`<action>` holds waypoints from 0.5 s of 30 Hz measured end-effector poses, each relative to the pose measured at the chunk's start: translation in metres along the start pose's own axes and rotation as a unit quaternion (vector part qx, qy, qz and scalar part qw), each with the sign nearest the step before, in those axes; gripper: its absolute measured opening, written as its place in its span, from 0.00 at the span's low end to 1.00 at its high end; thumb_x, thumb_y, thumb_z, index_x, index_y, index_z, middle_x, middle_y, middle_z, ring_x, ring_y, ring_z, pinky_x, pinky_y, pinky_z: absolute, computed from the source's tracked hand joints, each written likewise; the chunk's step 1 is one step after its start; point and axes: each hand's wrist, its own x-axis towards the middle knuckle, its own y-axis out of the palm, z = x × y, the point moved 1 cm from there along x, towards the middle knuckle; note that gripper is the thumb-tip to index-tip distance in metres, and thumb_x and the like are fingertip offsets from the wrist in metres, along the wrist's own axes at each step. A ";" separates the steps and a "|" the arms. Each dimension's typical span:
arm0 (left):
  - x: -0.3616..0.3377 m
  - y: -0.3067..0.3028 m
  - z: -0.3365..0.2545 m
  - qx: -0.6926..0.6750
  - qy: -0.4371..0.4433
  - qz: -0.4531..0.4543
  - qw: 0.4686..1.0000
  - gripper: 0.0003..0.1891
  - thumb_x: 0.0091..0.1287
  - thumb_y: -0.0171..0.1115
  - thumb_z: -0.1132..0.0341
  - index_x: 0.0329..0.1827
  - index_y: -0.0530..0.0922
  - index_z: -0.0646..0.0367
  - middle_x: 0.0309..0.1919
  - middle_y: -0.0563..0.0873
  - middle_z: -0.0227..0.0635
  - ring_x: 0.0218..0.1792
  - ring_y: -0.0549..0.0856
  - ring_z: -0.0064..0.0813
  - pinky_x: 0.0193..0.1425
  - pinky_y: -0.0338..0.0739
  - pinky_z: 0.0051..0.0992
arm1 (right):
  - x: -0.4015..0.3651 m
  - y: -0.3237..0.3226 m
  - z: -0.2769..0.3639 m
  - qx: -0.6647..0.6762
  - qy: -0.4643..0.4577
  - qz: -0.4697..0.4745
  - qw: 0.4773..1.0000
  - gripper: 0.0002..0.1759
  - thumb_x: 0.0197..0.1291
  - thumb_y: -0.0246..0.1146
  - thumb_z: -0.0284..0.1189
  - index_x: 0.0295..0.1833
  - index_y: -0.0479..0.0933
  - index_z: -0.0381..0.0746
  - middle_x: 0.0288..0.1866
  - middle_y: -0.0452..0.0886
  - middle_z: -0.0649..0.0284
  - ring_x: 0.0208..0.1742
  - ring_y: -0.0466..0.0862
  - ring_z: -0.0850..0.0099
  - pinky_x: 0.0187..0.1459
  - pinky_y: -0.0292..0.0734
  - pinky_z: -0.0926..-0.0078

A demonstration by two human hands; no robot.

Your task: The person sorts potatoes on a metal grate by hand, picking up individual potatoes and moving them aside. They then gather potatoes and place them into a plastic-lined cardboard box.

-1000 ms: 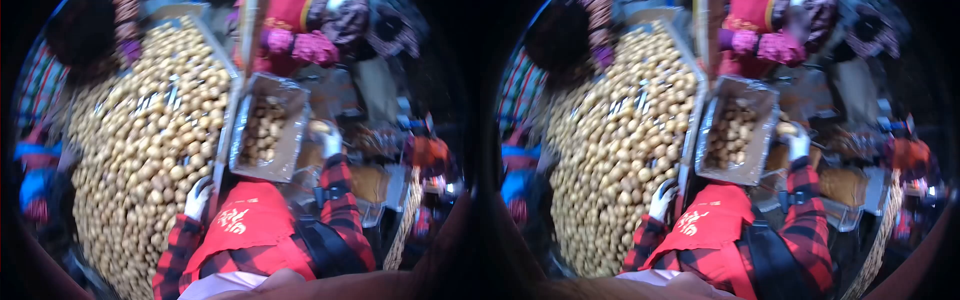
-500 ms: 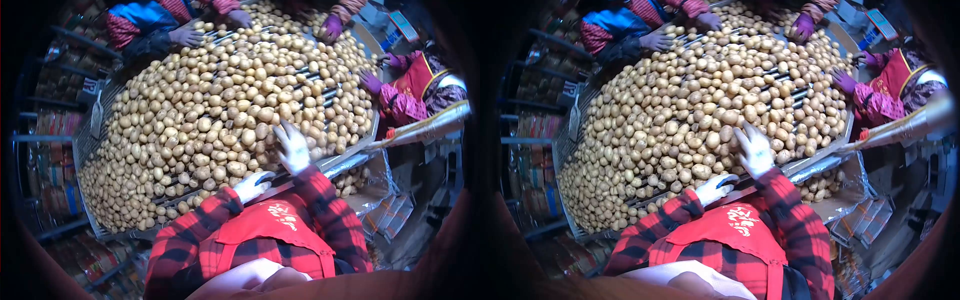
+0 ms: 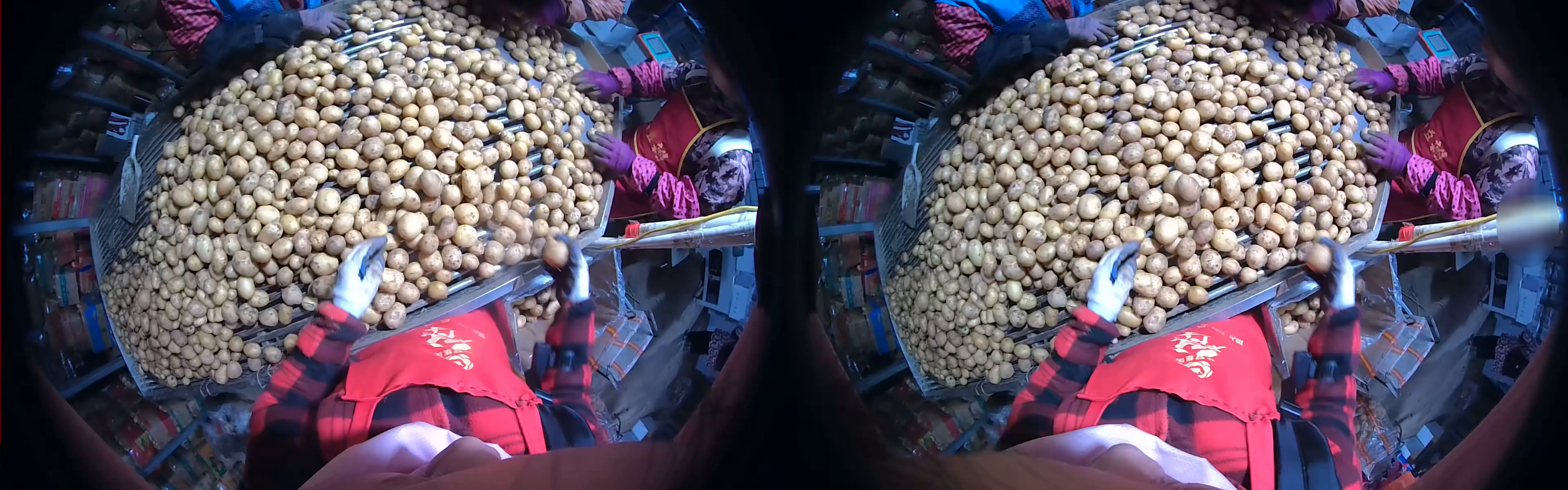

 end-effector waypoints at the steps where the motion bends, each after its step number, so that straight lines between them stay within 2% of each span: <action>1: 0.013 0.001 -0.002 0.059 0.021 0.012 0.998 0.18 0.72 0.59 0.76 0.64 0.79 0.65 0.57 0.86 0.42 0.60 0.84 0.33 0.68 0.77 0.31 | -0.017 -0.032 -0.004 -0.251 0.007 -0.115 0.961 0.24 0.67 0.65 0.42 0.65 0.77 0.45 0.62 0.81 0.57 0.59 0.83 0.59 0.52 0.84 0.61; 2: 0.027 0.002 -0.004 0.118 0.044 0.021 0.992 0.18 0.72 0.59 0.75 0.64 0.79 0.65 0.57 0.85 0.44 0.61 0.84 0.36 0.68 0.77 0.32 | -0.032 -0.055 -0.006 -0.482 0.013 -0.218 0.848 0.27 0.64 0.68 0.39 0.66 0.76 0.43 0.63 0.80 0.53 0.60 0.83 0.54 0.55 0.83 0.59; 3: 0.036 0.005 -0.002 0.116 0.041 0.026 0.992 0.18 0.72 0.59 0.75 0.64 0.79 0.65 0.57 0.85 0.44 0.61 0.84 0.36 0.68 0.77 0.32 | -0.045 -0.062 -0.003 -0.677 0.017 -0.304 0.670 0.30 0.60 0.71 0.37 0.67 0.76 0.41 0.64 0.79 0.48 0.61 0.82 0.49 0.59 0.82 0.57; 4: 0.043 0.011 0.000 0.158 0.072 0.014 0.985 0.19 0.70 0.62 0.73 0.64 0.80 0.62 0.59 0.84 0.46 0.63 0.82 0.42 0.70 0.75 0.37 | -0.054 -0.063 -0.003 -0.692 -0.076 -0.297 0.653 0.33 0.56 0.74 0.32 0.68 0.75 0.39 0.66 0.78 0.47 0.65 0.80 0.49 0.66 0.76 0.53; 5: 0.044 0.017 0.001 0.199 0.102 0.002 0.975 0.21 0.67 0.64 0.70 0.64 0.80 0.58 0.61 0.83 0.47 0.65 0.80 0.49 0.72 0.73 0.41 | -0.045 -0.063 -0.007 -0.573 -0.110 -0.260 0.769 0.31 0.57 0.72 0.31 0.68 0.76 0.39 0.67 0.78 0.48 0.67 0.78 0.49 0.71 0.70 0.50; 6: 0.041 0.022 0.003 0.199 0.099 0.006 0.975 0.21 0.67 0.64 0.70 0.64 0.80 0.58 0.61 0.83 0.47 0.65 0.80 0.49 0.72 0.73 0.41 | -0.036 -0.048 -0.016 -0.554 -0.191 -0.228 0.777 0.31 0.58 0.71 0.31 0.68 0.76 0.39 0.67 0.78 0.47 0.67 0.78 0.49 0.71 0.71 0.50; 7: 0.037 0.026 0.003 0.247 0.136 0.001 0.959 0.22 0.66 0.64 0.72 0.65 0.80 0.57 0.63 0.82 0.46 0.65 0.80 0.48 0.72 0.74 0.40 | -0.029 -0.020 -0.025 -0.529 -0.273 -0.198 0.779 0.31 0.59 0.71 0.32 0.68 0.76 0.39 0.67 0.78 0.47 0.67 0.78 0.50 0.70 0.71 0.50; 8: 0.035 0.030 0.003 0.292 0.176 -0.006 0.940 0.23 0.65 0.64 0.74 0.65 0.80 0.56 0.64 0.82 0.45 0.65 0.81 0.47 0.72 0.75 0.39 | -0.024 0.023 -0.019 -0.553 -0.307 -0.163 0.757 0.31 0.59 0.71 0.32 0.68 0.76 0.40 0.68 0.78 0.46 0.67 0.78 0.49 0.70 0.71 0.50; 9: 0.031 0.035 0.008 0.287 0.150 0.016 0.946 0.25 0.62 0.67 0.69 0.65 0.81 0.51 0.67 0.79 0.45 0.68 0.77 0.51 0.75 0.70 0.46 | -0.016 0.070 -0.012 -0.576 -0.342 -0.127 0.732 0.31 0.58 0.71 0.31 0.69 0.76 0.40 0.68 0.78 0.45 0.68 0.78 0.48 0.70 0.71 0.50; 10: 0.027 0.038 0.007 0.349 0.166 0.027 0.922 0.25 0.62 0.68 0.66 0.66 0.80 0.49 0.70 0.77 0.44 0.71 0.74 0.51 0.77 0.65 0.50 | -0.004 0.106 -0.018 -0.585 -0.368 -0.116 0.713 0.32 0.57 0.71 0.31 0.69 0.77 0.42 0.68 0.78 0.44 0.67 0.78 0.43 0.69 0.72 0.49; 11: 0.026 0.039 0.006 0.411 0.181 0.036 0.893 0.26 0.62 0.68 0.63 0.67 0.80 0.48 0.72 0.75 0.44 0.74 0.71 0.51 0.79 0.61 0.53 | -0.001 0.144 -0.004 -0.553 -0.345 -0.040 0.757 0.33 0.56 0.70 0.33 0.70 0.75 0.45 0.71 0.74 0.44 0.71 0.73 0.42 0.72 0.68 0.43; 12: 0.026 0.040 0.002 0.451 0.145 0.065 0.878 0.28 0.63 0.68 0.58 0.69 0.79 0.45 0.77 0.68 0.45 0.79 0.62 0.53 0.82 0.49 0.60 | 0.002 0.172 -0.008 -0.561 -0.357 0.008 0.747 0.33 0.57 0.69 0.34 0.71 0.74 0.46 0.71 0.73 0.46 0.71 0.72 0.44 0.72 0.66 0.41; 13: 0.029 0.040 -0.004 0.480 0.111 0.080 0.866 0.32 0.64 0.67 0.56 0.74 0.76 0.43 0.79 0.65 0.44 0.80 0.57 0.55 0.82 0.45 0.61 | 0.006 0.194 -0.015 -0.566 -0.368 0.056 0.735 0.34 0.58 0.67 0.35 0.72 0.73 0.47 0.71 0.72 0.48 0.72 0.71 0.45 0.72 0.63 0.38; 15: 0.041 0.041 0.010 0.515 0.088 0.089 0.848 0.34 0.64 0.68 0.55 0.77 0.72 0.41 0.81 0.62 0.43 0.80 0.56 0.59 0.81 0.45 0.64 | 0.031 0.220 -0.049 -0.639 -0.383 0.025 0.666 0.33 0.60 0.64 0.36 0.72 0.71 0.47 0.69 0.72 0.53 0.71 0.70 0.50 0.69 0.63 0.37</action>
